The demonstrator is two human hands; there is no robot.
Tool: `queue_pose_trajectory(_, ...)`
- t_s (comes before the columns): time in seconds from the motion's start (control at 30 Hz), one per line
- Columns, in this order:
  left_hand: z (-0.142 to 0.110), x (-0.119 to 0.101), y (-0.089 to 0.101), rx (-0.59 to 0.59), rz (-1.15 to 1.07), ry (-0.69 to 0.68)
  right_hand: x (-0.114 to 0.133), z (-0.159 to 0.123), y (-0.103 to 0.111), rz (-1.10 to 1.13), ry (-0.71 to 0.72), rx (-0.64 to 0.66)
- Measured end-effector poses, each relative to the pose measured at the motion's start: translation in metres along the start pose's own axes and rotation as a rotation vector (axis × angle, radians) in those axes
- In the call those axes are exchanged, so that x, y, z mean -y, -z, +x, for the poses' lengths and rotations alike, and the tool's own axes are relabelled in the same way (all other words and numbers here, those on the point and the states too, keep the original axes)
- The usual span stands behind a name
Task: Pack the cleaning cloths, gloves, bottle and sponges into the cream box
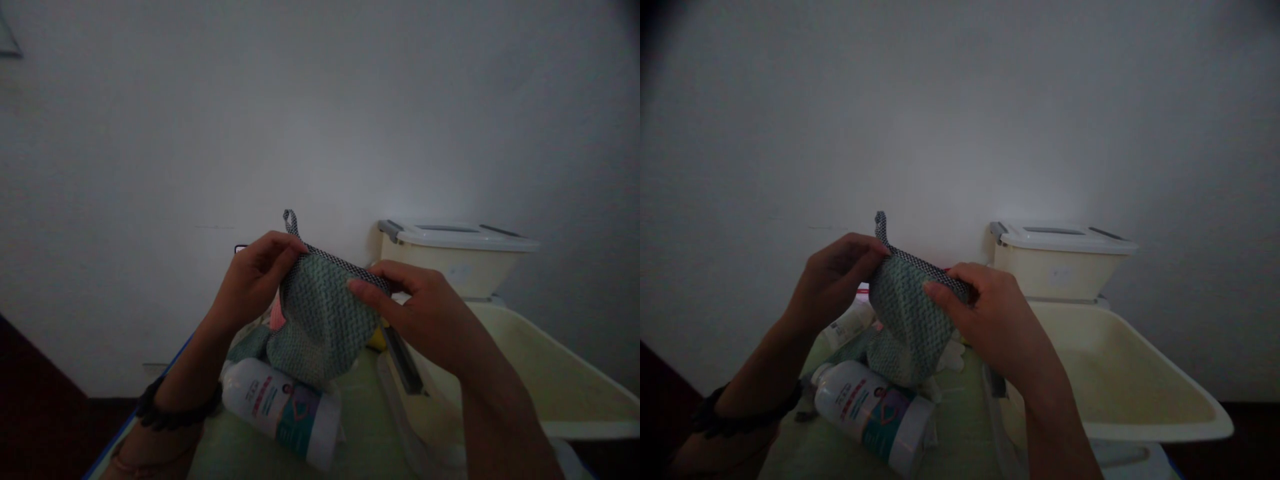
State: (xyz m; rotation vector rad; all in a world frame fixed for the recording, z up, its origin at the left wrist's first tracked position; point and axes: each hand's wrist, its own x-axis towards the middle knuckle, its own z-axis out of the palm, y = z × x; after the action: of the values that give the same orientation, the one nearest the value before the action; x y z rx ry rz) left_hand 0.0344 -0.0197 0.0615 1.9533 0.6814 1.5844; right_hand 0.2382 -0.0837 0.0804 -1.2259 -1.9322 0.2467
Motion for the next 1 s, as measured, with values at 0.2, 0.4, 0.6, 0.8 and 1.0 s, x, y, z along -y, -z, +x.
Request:
queue_pose_trajectory(0.2,-0.001,0.001,0.002,0.21,-0.093,0.11,-0.002,0.002,-0.003,-0.11,0.063,-0.083)
queue_pose_trajectory(0.4,0.0,0.01,0.004,0.165,-0.126,0.133,-0.004,0.001,-0.001,-0.145,0.075,-0.107)
queue_pose_trajectory(0.6,0.002,0.011,0.008,0.106,-0.097,0.105,-0.005,-0.003,0.004,-0.15,0.098,-0.124)
queue_pose_trajectory(0.8,0.0,0.01,0.01,0.132,-0.125,0.108,-0.003,-0.002,0.005,-0.235,0.091,-0.207)
queue_pose_trajectory(1.0,0.001,0.007,0.009,0.082,-0.173,0.116,-0.003,-0.003,0.005,-0.205,0.046,-0.262)
